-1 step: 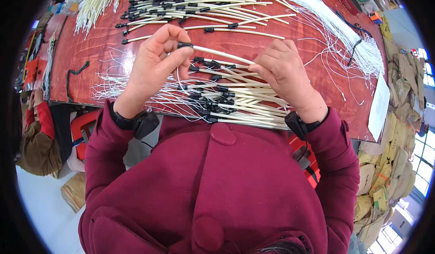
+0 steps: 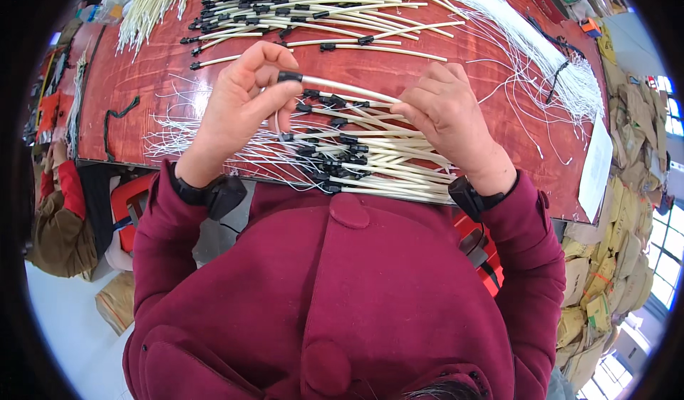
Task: Arrange and align thin white rods with black tips into bundles on a production table.
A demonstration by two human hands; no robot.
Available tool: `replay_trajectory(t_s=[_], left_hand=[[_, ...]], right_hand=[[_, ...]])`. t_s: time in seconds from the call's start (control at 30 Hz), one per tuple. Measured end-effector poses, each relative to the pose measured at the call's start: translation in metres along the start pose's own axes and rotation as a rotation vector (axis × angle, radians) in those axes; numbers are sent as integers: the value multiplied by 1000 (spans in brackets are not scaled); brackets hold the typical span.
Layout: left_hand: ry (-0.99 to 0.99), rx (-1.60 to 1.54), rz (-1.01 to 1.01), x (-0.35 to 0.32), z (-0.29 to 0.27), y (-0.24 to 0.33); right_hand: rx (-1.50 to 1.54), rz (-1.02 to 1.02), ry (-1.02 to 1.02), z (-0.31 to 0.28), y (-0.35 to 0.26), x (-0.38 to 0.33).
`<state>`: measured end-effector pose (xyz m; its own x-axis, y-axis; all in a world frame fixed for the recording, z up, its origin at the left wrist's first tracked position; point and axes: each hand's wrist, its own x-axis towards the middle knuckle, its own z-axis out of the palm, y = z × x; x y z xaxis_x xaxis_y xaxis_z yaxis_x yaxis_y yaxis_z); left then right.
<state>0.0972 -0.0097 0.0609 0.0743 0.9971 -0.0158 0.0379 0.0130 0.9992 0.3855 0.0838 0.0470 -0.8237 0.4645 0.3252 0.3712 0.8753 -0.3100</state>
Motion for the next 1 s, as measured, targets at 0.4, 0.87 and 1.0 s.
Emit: replay_trajectory(t_s=[0.4, 0.87, 1.0], left_hand=[[191, 806, -242, -117, -195, -40], [-177, 1033, 533, 96, 18, -43], [-266, 1169, 547, 130, 52, -67]], right_hand=[[45, 85, -195, -50, -15, -56], [-55, 186, -142, -24, 4, -43], [-32, 240, -125, -16, 19, -45]])
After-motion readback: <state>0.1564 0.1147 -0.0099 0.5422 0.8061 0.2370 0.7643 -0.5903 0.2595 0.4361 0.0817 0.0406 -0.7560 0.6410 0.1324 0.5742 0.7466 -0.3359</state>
